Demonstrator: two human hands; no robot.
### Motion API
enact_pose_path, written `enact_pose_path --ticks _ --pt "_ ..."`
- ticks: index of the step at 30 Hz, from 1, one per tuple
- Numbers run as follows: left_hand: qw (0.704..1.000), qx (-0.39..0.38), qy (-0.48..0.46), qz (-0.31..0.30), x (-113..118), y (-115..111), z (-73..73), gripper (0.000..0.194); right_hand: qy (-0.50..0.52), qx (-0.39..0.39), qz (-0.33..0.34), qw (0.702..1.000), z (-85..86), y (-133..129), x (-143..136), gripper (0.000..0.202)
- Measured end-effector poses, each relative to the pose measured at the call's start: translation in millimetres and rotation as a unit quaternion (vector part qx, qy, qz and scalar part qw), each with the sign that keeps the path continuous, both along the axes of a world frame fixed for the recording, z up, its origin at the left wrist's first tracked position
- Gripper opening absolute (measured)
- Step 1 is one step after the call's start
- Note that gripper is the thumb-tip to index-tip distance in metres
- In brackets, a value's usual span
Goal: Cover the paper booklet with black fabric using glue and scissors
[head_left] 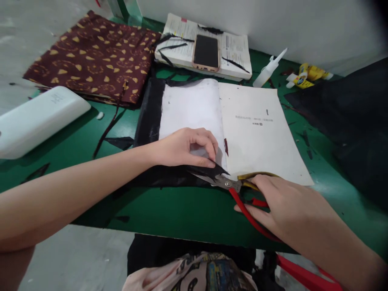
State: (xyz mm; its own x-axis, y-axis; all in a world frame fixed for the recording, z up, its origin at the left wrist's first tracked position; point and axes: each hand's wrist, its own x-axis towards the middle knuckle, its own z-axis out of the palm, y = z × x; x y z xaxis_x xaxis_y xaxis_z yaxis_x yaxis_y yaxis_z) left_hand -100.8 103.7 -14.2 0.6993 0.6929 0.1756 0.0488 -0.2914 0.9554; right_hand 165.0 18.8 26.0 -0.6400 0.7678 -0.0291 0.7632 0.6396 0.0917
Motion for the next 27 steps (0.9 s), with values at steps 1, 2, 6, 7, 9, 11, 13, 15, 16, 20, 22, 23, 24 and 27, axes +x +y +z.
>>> enact_pose_path --ticks 1,2,6,7,9,11,13,15,16,20,22,23,24,27 --pt "1.000 -0.002 -0.002 0.001 0 0 -0.1 0.002 -0.003 0.005 -0.003 1.000 1.0 1 -1 0.032" --pt "1.000 -0.004 -0.005 0.002 0 0 -0.3 0.003 -0.006 0.008 -0.003 1.000 2.1 2 -2 0.034" --pt "1.000 -0.012 -0.020 0.002 0 1 -1.6 0.003 -0.014 0.004 0.002 1.000 5.4 5 -8 0.036" --pt "1.000 -0.014 -0.023 0.001 0 1 -1.9 0.003 -0.015 0.002 0.003 1.000 5.9 6 -10 0.036" --pt "0.999 -0.018 -0.028 0.000 0 1 -2.7 0.003 -0.015 0.000 0.004 1.000 6.5 7 -14 0.037" --pt "0.999 -0.019 -0.029 -0.002 0 1 -3.6 0.003 -0.012 -0.001 0.003 1.000 6.5 8 -20 0.037" --pt "1.000 -0.018 -0.026 -0.004 -1 2 -4.4 0.003 -0.010 -0.005 0.003 1.000 6.1 10 -24 0.035" --pt "1.000 -0.017 -0.022 -0.006 -2 2 -5.0 0.003 -0.010 -0.019 -0.005 1.000 5.2 11 -26 0.033" --pt "1.000 -0.020 -0.023 -0.006 -2 2 -5.2 0.003 -0.012 -0.027 -0.013 0.999 4.7 11 -26 0.031" --pt "0.998 -0.040 -0.039 -0.002 -2 3 -5.2 0.003 -0.024 -0.043 -0.022 0.999 4.1 12 -22 0.025" --pt "0.998 -0.047 -0.040 -0.001 -2 4 -5.0 0.004 -0.019 -0.031 -0.014 0.999 4.9 13 -21 0.026" --pt "0.998 -0.049 -0.041 0.000 -2 4 -5.0 0.004 -0.016 -0.022 -0.009 1.000 5.5 14 -21 0.028" --pt "0.998 -0.050 -0.042 0.001 -2 5 -5.0 0.004 -0.014 -0.013 -0.007 1.000 6.0 15 -22 0.031" --pt "0.997 -0.056 -0.045 0.003 -2 5 -5.1 0.005 -0.023 -0.005 -0.005 1.000 6.5 17 -25 0.037"
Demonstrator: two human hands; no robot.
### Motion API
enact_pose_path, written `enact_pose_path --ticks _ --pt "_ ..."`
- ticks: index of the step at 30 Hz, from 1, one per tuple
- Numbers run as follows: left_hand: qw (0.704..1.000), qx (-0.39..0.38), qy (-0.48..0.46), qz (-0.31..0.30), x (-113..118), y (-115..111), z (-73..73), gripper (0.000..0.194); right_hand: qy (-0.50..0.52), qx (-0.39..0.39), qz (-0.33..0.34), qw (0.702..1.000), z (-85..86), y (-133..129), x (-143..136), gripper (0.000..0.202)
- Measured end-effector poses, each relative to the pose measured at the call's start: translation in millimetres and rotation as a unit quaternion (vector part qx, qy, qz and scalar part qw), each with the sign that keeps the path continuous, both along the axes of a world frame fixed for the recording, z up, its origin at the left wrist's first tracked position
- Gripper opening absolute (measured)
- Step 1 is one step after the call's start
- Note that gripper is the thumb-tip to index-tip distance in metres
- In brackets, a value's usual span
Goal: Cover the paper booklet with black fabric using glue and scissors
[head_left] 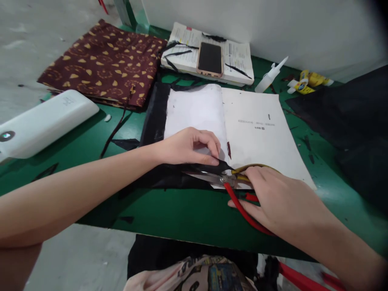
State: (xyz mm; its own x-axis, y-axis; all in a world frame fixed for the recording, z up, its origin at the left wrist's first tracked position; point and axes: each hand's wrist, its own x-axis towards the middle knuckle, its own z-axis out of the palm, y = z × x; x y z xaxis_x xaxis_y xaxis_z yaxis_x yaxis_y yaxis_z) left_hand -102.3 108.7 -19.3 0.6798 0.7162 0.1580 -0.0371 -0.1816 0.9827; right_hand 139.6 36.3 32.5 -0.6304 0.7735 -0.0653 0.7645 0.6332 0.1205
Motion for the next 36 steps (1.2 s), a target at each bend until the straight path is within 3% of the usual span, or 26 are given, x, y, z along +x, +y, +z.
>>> enact_pose_path --ticks 11,20,25,36 --pt "1.000 -0.009 -0.008 0.006 -1 0 -1.6 0.005 -0.022 -0.069 -0.023 0.997 3.2 8 -18 0.036" --pt "0.996 -0.070 -0.041 0.032 1 -1 1.4 0.007 -0.015 -0.044 -0.035 0.998 -1.7 10 -14 0.038" --pt "0.994 -0.089 -0.049 0.037 1 0 1.1 0.008 -0.001 -0.029 -0.025 0.999 -3.2 11 -10 0.028" --pt "0.993 -0.103 -0.047 0.043 0 0 1.2 0.009 0.004 -0.053 -0.016 0.998 0.7 16 -21 0.037"
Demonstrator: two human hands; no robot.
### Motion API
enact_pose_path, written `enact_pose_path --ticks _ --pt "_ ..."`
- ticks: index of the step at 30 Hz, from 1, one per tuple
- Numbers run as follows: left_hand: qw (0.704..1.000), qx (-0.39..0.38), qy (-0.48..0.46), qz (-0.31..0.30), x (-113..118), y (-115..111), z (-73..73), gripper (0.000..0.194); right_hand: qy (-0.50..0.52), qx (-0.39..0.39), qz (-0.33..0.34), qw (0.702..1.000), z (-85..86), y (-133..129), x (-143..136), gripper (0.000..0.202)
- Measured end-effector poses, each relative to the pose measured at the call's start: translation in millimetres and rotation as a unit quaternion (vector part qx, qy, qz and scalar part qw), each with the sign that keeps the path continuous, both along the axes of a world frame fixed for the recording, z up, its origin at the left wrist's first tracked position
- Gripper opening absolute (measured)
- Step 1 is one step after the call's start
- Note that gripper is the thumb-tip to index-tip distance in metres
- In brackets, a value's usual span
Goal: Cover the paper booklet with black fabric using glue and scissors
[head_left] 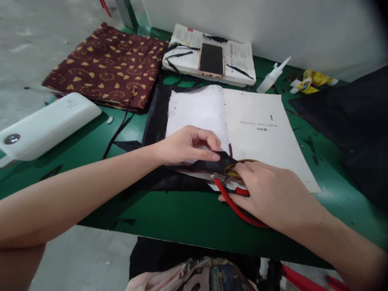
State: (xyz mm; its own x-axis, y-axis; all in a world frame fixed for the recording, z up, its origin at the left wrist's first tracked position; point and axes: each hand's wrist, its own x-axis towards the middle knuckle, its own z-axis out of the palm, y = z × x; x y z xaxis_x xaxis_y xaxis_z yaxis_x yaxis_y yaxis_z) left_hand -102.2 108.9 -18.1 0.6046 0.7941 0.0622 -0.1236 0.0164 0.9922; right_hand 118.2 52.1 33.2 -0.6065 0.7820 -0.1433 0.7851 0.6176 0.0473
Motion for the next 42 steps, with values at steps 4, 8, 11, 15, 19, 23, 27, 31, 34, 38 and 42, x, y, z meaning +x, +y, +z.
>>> enact_pose_path --ticks 4,8,11,15,19,23,27,31,34,38,42 --pt "1.000 -0.005 0.006 0.004 0 0 0.5 0.014 0.002 -0.012 0.014 1.000 -0.2 3 -3 0.035" --pt "1.000 -0.017 0.003 0.006 -1 1 -0.5 0.015 0.001 -0.026 0.009 1.000 -0.7 6 -4 0.037" --pt "1.000 -0.019 -0.004 0.004 -2 2 -1.1 0.013 -0.004 -0.042 0.001 0.999 -0.4 6 -4 0.037" --pt "1.000 -0.025 -0.001 0.009 -2 2 -1.0 0.015 -0.009 -0.052 0.000 0.999 0.0 6 -3 0.039" --pt "0.999 -0.047 -0.009 0.013 -1 3 0.1 0.014 -0.014 -0.048 0.002 0.999 -0.5 6 -1 0.037" --pt "0.997 -0.067 -0.027 0.017 -1 3 -0.6 0.014 -0.021 -0.045 0.004 0.999 -0.9 7 -2 0.035" --pt "0.995 -0.090 -0.042 0.016 -2 4 -3.9 0.009 -0.047 -0.033 0.006 0.998 0.9 7 -2 0.028" --pt "0.993 -0.102 -0.046 0.019 -3 4 -5.8 0.008 -0.040 -0.012 0.013 0.999 4.6 6 -3 0.027" --pt "0.993 -0.104 -0.045 0.020 -3 5 -6.8 0.009 -0.036 -0.006 0.009 0.999 6.2 4 -6 0.035" --pt "0.995 -0.092 -0.045 0.016 -3 5 -8.2 0.009 -0.031 -0.018 0.003 0.999 6.2 4 -10 0.039" --pt "0.995 -0.090 -0.041 0.013 -3 5 -7.7 0.009 -0.044 -0.043 -0.001 0.998 7.7 6 -14 0.038"
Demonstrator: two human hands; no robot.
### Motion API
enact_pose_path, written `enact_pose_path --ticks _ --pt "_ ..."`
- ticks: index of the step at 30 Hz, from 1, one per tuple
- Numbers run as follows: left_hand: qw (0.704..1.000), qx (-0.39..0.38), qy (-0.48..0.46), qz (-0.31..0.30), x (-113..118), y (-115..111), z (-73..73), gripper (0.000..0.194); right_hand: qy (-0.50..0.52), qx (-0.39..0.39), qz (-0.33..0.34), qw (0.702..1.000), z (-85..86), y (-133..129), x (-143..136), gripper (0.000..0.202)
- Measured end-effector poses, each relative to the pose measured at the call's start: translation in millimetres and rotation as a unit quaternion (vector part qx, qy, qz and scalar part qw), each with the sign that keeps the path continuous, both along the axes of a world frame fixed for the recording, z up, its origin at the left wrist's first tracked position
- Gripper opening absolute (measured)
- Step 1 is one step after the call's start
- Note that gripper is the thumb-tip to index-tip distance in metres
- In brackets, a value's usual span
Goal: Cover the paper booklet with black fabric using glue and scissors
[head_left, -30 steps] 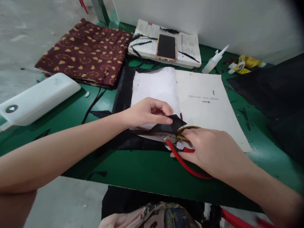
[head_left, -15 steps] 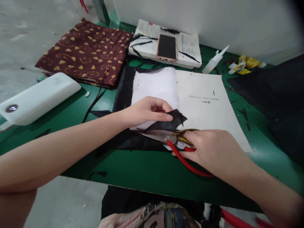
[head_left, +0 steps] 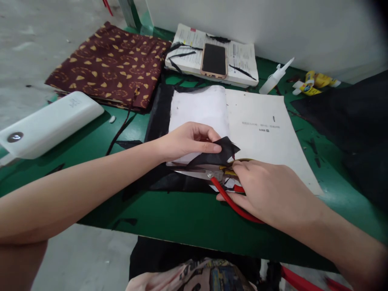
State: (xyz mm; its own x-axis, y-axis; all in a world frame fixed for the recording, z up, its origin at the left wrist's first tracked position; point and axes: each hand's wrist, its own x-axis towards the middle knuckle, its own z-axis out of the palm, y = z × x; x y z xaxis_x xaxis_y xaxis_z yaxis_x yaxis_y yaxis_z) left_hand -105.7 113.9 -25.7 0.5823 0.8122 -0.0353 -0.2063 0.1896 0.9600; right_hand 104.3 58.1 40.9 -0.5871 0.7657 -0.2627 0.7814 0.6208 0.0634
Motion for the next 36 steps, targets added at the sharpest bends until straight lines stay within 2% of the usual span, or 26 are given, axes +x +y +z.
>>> enact_pose_path --ticks 8,14,21,25,31,36 --pt "1.000 -0.015 -0.010 0.005 0 1 0.7 0.008 -0.016 -0.020 0.012 1.000 4.9 9 -9 0.033" --pt "0.999 -0.029 -0.029 0.027 0 2 0.6 0.010 0.007 0.012 0.030 0.999 4.3 9 -5 0.032" --pt "0.995 -0.062 -0.068 0.041 1 2 1.3 0.019 0.050 0.080 0.057 0.994 0.7 11 0 0.019" --pt "0.991 -0.088 -0.072 0.069 1 2 0.6 0.022 0.069 0.105 0.068 0.990 -3.2 9 4 0.023" --pt "0.987 -0.102 -0.073 0.101 2 4 -1.5 0.017 0.061 0.124 0.047 0.989 -4.8 5 14 0.028" --pt "0.983 -0.116 -0.091 0.109 1 5 -1.9 0.013 0.056 0.126 0.020 0.990 -1.3 2 35 0.030"
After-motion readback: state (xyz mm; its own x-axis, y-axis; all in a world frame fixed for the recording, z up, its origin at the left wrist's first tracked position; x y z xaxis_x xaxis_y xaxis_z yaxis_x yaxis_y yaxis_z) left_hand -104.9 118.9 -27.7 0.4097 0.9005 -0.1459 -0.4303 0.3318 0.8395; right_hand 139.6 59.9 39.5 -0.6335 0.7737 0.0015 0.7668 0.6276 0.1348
